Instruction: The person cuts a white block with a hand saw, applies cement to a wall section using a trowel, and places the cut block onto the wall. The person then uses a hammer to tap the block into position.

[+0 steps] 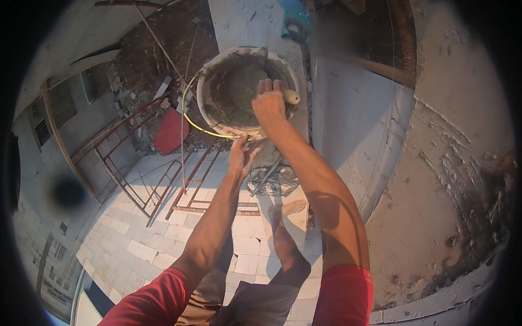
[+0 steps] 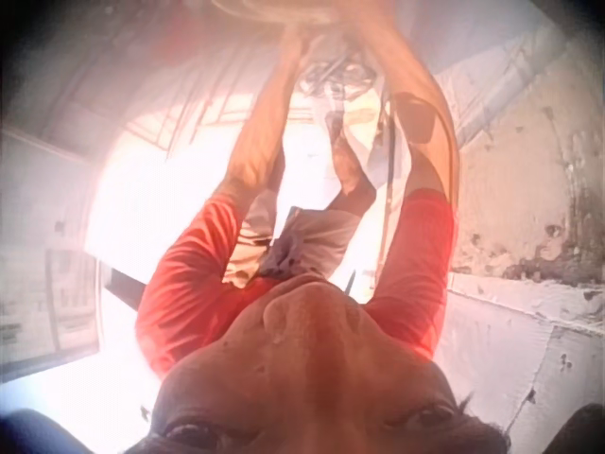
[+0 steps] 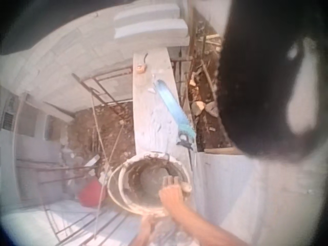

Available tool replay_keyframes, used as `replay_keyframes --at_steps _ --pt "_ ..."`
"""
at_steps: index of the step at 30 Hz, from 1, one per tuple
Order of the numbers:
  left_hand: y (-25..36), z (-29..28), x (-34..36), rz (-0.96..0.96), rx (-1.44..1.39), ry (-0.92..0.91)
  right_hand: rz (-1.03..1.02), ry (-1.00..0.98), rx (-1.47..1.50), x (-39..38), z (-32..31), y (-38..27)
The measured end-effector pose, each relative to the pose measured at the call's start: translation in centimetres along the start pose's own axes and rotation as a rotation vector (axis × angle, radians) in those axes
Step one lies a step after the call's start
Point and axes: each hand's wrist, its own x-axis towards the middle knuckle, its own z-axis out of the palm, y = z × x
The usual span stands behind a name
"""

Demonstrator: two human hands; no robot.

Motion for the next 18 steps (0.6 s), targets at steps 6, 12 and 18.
replay_keyframes --at_steps 6,12,18 --pt "1.9 0.2 -0.1 0.053 0.031 0.017 0.187 -0.009 0.078 2.2 0.0 -0.1" --pt "1.8 -2.5 0.0 -0.057 0.269 0.058 0.356 -0.187 0.642 -5.1 -3.5 1.1" --pt "1.4 -3.3 0.9 -0.089 0.298 0.021 0.506 -0.040 0.939 -17.3 -7.8 0.4"
